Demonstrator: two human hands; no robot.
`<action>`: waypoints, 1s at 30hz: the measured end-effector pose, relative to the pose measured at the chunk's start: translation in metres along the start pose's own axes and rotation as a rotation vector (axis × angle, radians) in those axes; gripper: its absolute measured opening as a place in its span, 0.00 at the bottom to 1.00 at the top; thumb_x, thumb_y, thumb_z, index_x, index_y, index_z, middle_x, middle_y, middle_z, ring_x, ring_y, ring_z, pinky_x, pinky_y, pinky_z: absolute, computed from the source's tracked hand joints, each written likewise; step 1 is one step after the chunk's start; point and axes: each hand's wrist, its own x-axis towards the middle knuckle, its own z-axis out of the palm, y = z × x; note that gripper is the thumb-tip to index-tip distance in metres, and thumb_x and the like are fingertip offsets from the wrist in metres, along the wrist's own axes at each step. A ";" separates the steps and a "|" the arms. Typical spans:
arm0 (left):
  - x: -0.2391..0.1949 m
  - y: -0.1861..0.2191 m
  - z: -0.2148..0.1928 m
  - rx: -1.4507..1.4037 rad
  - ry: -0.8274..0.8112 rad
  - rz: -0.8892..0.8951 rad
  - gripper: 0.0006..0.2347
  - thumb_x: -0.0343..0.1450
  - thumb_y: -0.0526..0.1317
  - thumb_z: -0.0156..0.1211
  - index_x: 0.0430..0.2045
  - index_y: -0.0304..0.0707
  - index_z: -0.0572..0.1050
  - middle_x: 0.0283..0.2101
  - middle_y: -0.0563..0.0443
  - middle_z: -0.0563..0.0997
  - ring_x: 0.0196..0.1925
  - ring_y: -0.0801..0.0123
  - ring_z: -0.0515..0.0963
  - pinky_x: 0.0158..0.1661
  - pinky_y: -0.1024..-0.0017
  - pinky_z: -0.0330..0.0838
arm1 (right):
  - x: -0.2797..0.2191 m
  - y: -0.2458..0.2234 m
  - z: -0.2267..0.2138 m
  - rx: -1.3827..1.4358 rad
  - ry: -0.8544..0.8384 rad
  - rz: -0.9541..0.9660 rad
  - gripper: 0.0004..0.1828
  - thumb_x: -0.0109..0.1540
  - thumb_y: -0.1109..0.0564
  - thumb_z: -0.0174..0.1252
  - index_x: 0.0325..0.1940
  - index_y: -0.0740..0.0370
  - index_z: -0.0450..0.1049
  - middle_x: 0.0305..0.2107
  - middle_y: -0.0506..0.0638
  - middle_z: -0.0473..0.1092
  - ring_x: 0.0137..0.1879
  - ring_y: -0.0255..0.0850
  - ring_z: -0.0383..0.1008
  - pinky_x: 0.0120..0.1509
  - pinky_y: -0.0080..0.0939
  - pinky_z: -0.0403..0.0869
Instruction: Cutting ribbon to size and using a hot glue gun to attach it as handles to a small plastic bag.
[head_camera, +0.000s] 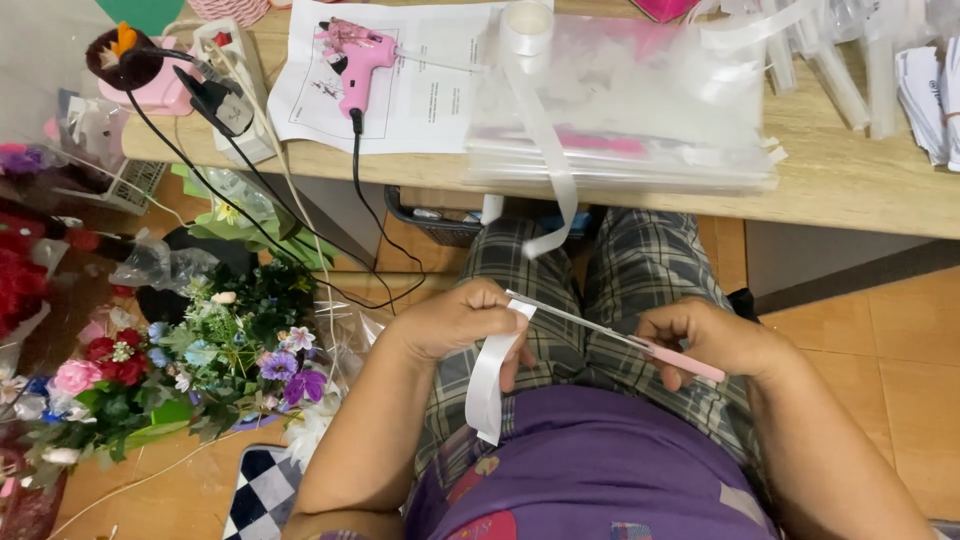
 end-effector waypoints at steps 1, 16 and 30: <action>0.000 -0.002 -0.002 -0.019 -0.022 0.005 0.15 0.73 0.35 0.54 0.14 0.35 0.79 0.17 0.44 0.82 0.20 0.77 0.80 0.22 0.84 0.72 | 0.001 0.002 -0.004 0.007 0.031 -0.040 0.26 0.37 0.44 0.81 0.22 0.67 0.81 0.08 0.52 0.73 0.15 0.38 0.71 0.22 0.36 0.73; 0.092 -0.010 0.050 0.637 0.312 0.638 0.14 0.83 0.40 0.42 0.51 0.42 0.79 0.68 0.35 0.69 0.67 0.44 0.72 0.66 0.51 0.67 | 0.002 -0.033 0.003 0.347 0.825 -0.400 0.24 0.48 0.69 0.74 0.43 0.70 0.70 0.34 0.63 0.77 0.46 0.50 0.83 0.44 0.41 0.81; 0.118 -0.010 0.046 0.521 0.441 0.406 0.16 0.82 0.46 0.42 0.52 0.44 0.80 0.66 0.41 0.73 0.67 0.48 0.74 0.67 0.52 0.65 | 0.021 -0.040 -0.007 0.432 0.843 -0.349 0.23 0.46 0.74 0.73 0.42 0.70 0.72 0.32 0.61 0.77 0.38 0.44 0.82 0.39 0.37 0.80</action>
